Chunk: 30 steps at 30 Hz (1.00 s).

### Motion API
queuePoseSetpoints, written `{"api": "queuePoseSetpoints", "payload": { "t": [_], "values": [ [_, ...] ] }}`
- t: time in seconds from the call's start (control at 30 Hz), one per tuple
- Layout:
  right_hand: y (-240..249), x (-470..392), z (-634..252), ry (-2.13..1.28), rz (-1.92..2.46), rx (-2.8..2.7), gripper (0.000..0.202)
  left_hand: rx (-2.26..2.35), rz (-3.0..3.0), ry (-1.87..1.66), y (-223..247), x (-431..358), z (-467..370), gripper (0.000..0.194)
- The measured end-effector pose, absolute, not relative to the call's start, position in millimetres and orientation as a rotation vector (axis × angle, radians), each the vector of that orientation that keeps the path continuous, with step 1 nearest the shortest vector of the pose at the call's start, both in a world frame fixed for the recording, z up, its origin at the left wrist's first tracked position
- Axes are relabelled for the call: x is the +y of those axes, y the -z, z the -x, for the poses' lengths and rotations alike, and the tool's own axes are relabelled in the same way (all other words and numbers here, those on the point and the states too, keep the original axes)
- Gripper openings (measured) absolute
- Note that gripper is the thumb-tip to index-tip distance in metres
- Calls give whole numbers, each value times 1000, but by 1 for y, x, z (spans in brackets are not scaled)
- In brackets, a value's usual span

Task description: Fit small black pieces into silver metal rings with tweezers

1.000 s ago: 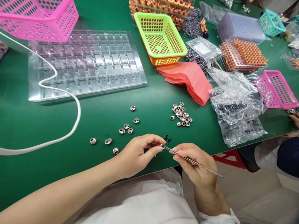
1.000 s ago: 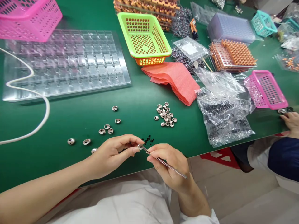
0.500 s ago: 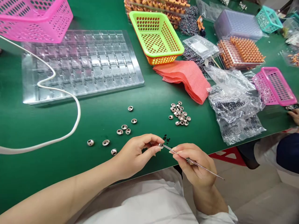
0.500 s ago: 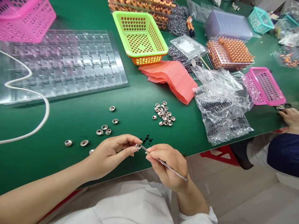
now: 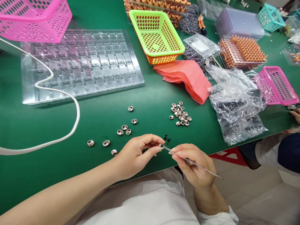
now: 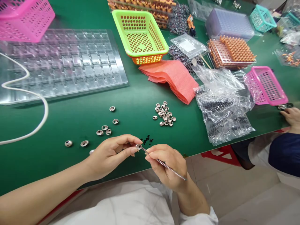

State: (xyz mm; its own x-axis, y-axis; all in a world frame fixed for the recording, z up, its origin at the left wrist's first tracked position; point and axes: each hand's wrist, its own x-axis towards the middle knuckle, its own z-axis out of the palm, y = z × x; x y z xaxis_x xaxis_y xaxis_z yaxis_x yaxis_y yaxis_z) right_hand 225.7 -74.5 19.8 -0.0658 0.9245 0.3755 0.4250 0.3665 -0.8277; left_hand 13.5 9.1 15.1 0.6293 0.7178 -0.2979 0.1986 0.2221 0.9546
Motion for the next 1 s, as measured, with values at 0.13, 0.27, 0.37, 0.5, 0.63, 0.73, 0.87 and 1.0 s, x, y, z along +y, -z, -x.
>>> {"api": "queuePoseSetpoints", "payload": {
  "t": [0.13,0.27,0.37,0.5,0.63,0.73,0.87,1.0],
  "values": [
    [-19,-74,-226,-655,1212,-1670,30,869,-1343,-415,-16,9,-14,23],
    [-19,-74,-227,-662,1211,-1671,31,875,-1341,-412,-17,9,-13,23],
    [-18,-74,-227,-645,1207,-1674,33,877,-1331,-418,-17,9,-14,23],
    [-18,-75,-225,-609,1197,-1674,35,876,-1326,-412,-16,9,-13,23],
    [-17,-75,-224,-582,1185,-1675,40,870,-1318,-418,-15,9,-13,23],
    [-17,-75,-224,-562,1187,-1679,40,865,-1313,-417,-15,9,-12,22],
    [-17,-75,-224,-587,1181,-1674,39,862,-1315,-416,-16,9,-12,21],
    [-17,-75,-224,-586,1186,-1658,39,867,-1317,-421,-16,9,-13,21]
  ]
}}
